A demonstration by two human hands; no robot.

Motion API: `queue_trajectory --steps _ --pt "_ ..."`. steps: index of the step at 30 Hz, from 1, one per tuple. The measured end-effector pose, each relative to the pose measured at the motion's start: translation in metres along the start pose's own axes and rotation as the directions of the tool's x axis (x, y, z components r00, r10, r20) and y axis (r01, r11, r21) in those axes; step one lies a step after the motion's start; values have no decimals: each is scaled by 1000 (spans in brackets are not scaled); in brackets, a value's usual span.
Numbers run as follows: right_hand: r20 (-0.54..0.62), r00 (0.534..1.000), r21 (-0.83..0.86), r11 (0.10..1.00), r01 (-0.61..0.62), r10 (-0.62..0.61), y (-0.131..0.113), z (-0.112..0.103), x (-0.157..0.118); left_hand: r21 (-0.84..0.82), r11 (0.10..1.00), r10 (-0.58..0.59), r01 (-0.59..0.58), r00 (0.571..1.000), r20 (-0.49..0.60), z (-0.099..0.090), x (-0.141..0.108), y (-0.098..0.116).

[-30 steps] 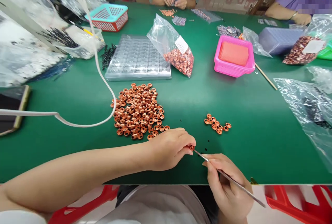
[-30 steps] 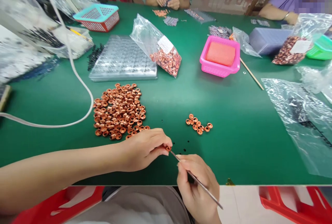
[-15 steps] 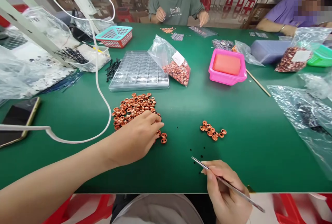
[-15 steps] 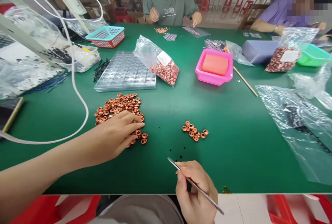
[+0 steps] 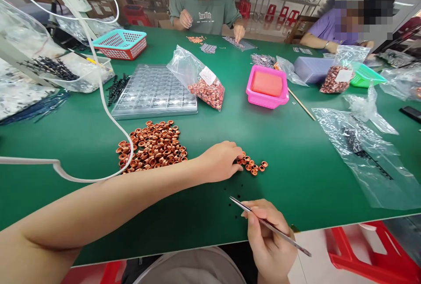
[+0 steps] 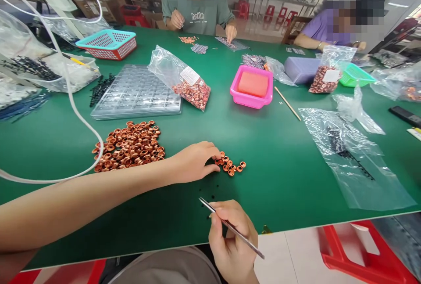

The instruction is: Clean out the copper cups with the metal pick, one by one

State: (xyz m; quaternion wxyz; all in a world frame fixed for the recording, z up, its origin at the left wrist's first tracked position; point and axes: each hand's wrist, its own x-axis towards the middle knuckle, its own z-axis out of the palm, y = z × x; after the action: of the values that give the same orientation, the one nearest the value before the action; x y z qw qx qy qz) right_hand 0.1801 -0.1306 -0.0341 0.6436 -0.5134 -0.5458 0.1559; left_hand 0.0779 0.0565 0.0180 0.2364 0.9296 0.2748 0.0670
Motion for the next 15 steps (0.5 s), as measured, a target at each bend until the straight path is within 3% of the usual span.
queue_trajectory --steps 5,9,12,15 --pt "-6 1000 -13 1000 -10 10 1 -1 0 -16 1000 3 -3 1000 -6 -3 -8 1" --pt "-33 998 32 998 -46 47 -1 -3 1 -8 1000 -12 12 1000 -20 -6 -42 4" --pt "-58 988 65 988 -142 145 -5 -7 4 -45 999 -32 29 998 -60 -3 -72 3" --pt "-66 968 -16 970 -243 242 -10 -12 9 -121 993 -1 -13 994 -112 4 -91 -1"
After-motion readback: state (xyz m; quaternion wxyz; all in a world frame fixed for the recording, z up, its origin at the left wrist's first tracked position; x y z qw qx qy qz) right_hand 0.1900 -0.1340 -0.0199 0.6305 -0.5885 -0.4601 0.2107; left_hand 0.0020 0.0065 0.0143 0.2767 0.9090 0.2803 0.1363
